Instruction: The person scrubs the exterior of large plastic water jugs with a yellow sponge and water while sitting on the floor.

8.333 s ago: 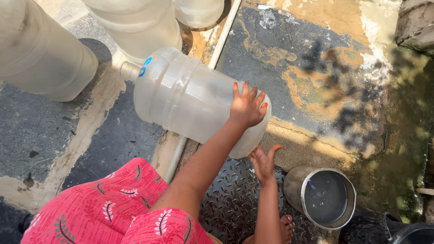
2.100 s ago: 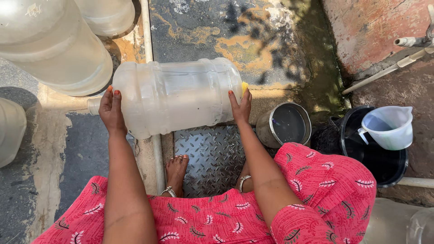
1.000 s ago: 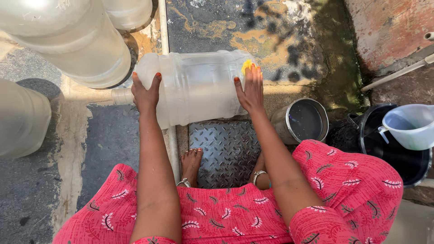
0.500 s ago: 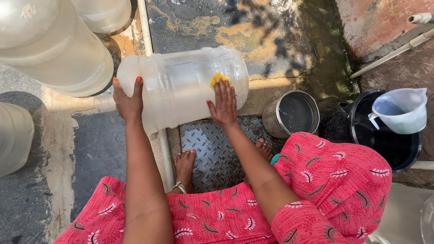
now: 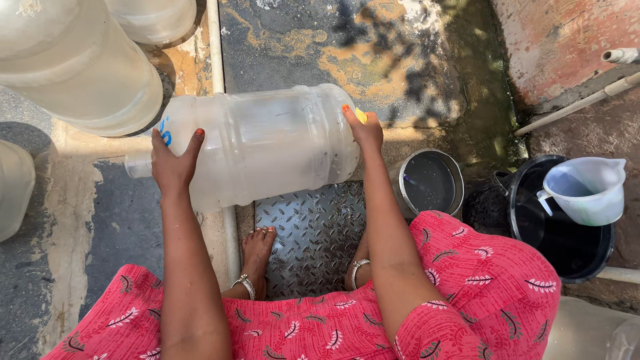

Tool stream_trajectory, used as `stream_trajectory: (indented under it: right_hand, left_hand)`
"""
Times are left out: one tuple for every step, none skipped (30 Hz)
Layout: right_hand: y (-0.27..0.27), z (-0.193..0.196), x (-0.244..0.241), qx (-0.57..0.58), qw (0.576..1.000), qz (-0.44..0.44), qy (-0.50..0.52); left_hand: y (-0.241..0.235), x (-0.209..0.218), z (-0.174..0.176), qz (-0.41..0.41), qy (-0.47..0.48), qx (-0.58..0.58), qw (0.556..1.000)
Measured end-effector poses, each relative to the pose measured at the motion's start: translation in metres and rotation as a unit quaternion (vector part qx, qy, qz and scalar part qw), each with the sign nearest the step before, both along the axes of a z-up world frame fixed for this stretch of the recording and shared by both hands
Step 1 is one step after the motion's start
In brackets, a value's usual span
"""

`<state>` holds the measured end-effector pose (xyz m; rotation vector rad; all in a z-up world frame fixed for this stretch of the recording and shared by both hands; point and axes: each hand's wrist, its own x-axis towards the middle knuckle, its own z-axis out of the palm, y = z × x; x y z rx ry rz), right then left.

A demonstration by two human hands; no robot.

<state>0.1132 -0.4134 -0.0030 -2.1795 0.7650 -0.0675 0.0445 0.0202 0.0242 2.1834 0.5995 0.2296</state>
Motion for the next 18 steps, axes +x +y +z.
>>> stream_trajectory:
  right_hand:
    - [0.004, 0.001, 0.001, -0.045, 0.998, 0.006, -0.039]
    - [0.012, 0.005, 0.004, -0.091, 0.993, 0.013, -0.079]
    - [0.025, 0.009, 0.004, -0.131, 0.981, 0.031, -0.136]
    - [0.043, 0.011, -0.001, -0.171, 0.965, 0.048, -0.191]
    - [0.065, 0.015, -0.008, -0.210, 0.944, 0.064, -0.246]
    - [0.089, 0.021, -0.015, -0.212, 0.942, 0.126, -0.227]
    - [0.119, 0.028, -0.024, -0.213, 0.936, 0.186, -0.208]
    - [0.154, 0.033, -0.040, -0.267, 0.887, 0.228, -0.299]
    - [0.189, 0.038, -0.052, -0.202, 0.881, 0.301, -0.303]
    - [0.224, 0.043, -0.068, -0.122, 0.884, 0.382, -0.239]
    - [0.251, 0.046, -0.083, -0.132, 0.851, 0.434, -0.265]
    - [0.269, 0.047, -0.087, -0.139, 0.815, 0.482, -0.291]
    - [0.277, 0.047, -0.084, -0.165, 0.812, 0.484, -0.282]
    - [0.275, 0.045, -0.087, -0.191, 0.810, 0.485, -0.270]
    - [0.263, 0.042, -0.083, -0.216, 0.807, 0.487, -0.256]
    - [0.242, 0.041, -0.071, -0.243, 0.827, 0.461, -0.213]
    - [0.217, 0.042, -0.057, -0.269, 0.844, 0.433, -0.168]
    - [0.183, 0.045, -0.042, -0.289, 0.864, 0.392, -0.126]
  left_hand:
    - [0.000, 0.002, 0.005, 0.012, 0.029, -0.001, 1.000]
    - [0.000, 0.003, 0.009, 0.025, 0.057, -0.003, 0.998]
    - [-0.003, 0.004, 0.011, 0.035, 0.039, 0.001, 0.999]
    - [-0.006, 0.004, 0.012, 0.044, 0.022, 0.004, 0.999]
    - [-0.008, 0.004, 0.013, 0.053, 0.005, 0.008, 0.999]
    - [-0.010, 0.003, 0.013, 0.057, 0.003, 0.009, 0.998]
    - [-0.012, 0.002, 0.013, 0.061, 0.001, 0.011, 0.998]
    - [-0.013, 0.000, 0.014, 0.065, 0.000, 0.013, 0.998]
    - [-0.015, -0.004, 0.014, 0.067, 0.013, 0.010, 0.998]
    - [-0.014, -0.002, 0.016, 0.070, 0.022, 0.007, 0.997]
    - [-0.015, -0.001, 0.019, 0.072, 0.030, 0.004, 0.997]
    - [-0.013, 0.000, 0.021, 0.072, 0.032, -0.008, 0.997]
    - [-0.012, 0.001, 0.023, 0.072, 0.034, -0.019, 0.997]
    - [-0.013, -0.003, 0.021, 0.071, 0.041, -0.032, 0.996]
    - [-0.011, -0.005, 0.020, 0.073, 0.044, -0.029, 0.996]
    - [-0.012, -0.003, 0.019, 0.073, 0.043, -0.027, 0.996]
    - [-0.014, 0.000, 0.019, 0.074, 0.043, -0.026, 0.996]
    - [-0.014, 0.001, 0.018, 0.078, 0.043, -0.025, 0.996]
